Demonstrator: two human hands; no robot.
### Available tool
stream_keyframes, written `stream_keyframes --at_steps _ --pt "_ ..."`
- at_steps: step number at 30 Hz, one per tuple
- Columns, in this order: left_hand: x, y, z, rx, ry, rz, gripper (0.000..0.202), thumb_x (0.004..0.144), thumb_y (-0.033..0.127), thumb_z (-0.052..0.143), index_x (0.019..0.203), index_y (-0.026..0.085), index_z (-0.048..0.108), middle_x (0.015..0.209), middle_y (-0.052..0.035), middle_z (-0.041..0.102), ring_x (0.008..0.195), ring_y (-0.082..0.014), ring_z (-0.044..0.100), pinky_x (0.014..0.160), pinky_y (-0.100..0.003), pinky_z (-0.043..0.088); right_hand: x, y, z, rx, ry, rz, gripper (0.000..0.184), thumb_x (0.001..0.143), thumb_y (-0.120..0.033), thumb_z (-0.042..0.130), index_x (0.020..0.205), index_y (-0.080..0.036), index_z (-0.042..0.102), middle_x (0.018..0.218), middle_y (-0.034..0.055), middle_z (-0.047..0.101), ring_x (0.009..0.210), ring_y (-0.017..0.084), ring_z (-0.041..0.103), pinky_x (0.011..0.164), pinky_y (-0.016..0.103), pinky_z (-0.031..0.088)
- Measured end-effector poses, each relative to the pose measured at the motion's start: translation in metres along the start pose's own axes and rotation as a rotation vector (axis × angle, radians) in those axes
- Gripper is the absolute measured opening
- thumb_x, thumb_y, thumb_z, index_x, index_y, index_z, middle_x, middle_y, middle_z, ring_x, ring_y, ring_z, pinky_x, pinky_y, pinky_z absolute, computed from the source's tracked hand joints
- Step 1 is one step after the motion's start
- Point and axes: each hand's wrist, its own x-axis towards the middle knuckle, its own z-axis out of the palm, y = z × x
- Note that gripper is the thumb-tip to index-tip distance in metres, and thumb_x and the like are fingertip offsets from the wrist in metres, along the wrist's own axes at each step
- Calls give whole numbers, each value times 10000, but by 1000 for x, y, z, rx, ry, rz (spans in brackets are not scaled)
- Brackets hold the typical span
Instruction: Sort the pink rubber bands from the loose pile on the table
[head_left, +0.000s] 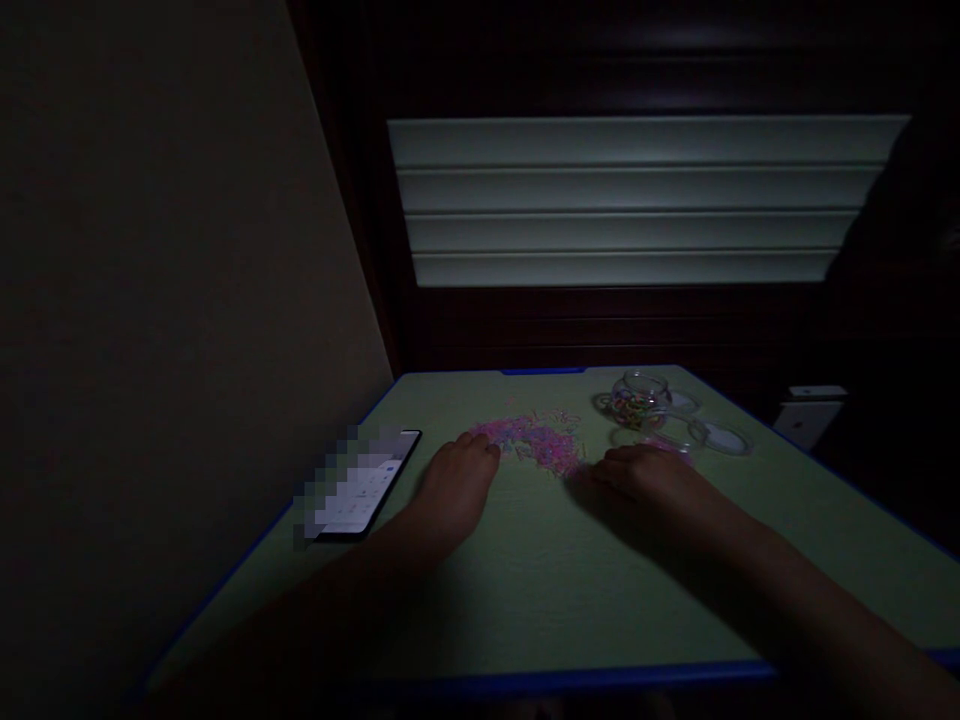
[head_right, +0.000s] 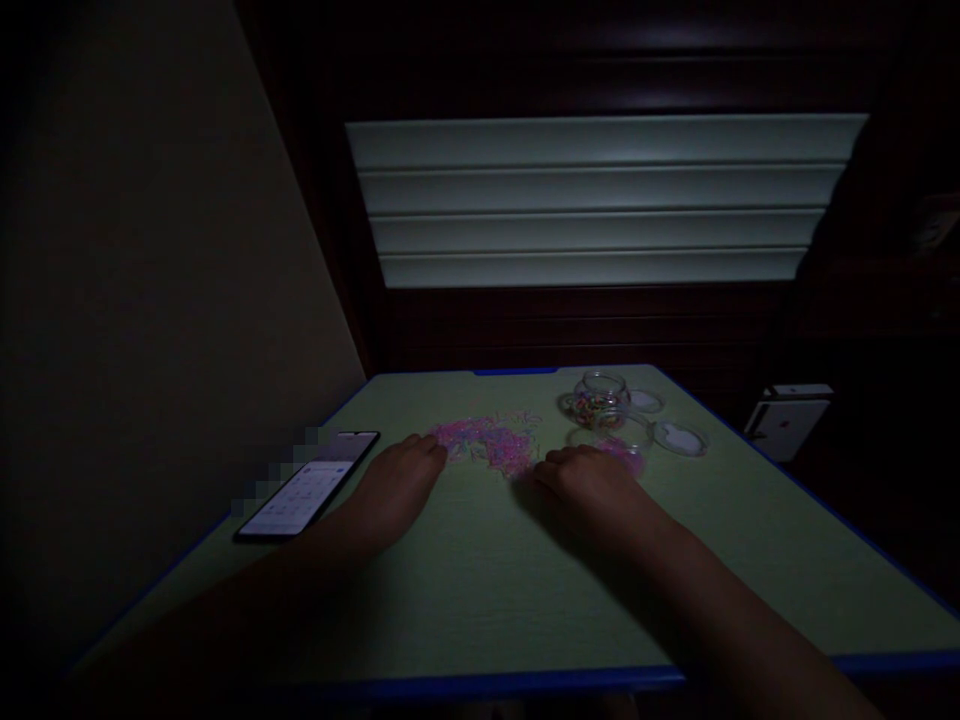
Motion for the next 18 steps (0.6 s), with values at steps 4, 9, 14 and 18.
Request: stream_keyframes --at_steps 4,9,14,18 --pt "0 0 2 -1 -1 13 234 773 20 401 928 108 553 978 -119 567 908 -211 528 773 -331 415 0 0 0 1 5 0 246 858 -262 377 801 -200 609 723 41 600 641 129 529 609 258 329" --pt "1 -1 6 -9 13 16 255 778 25 402 981 107 532 1032 -124 550 958 -217 510 802 -335 406 -1 1 0 0 6 -5 229 852 -255 391 822 -201 611 723 42 599 638 130 527 600 259 323" --pt "1 -1 9 -13 22 16 263 778 23 392 993 96 525 1028 -123 547 948 -218 508 798 -326 408 -1 1 1 -5 10 -4 230 851 -263 386 806 -204 603 720 37 596 637 134 520 598 268 315" --pt "1 -1 13 -16 43 27 275 779 17 381 1010 91 510 1049 -130 530 974 -221 483 820 -336 391 -1 0 2 -5 19 -4 246 857 -257 370 793 -199 601 716 40 592 645 134 521 611 271 314"
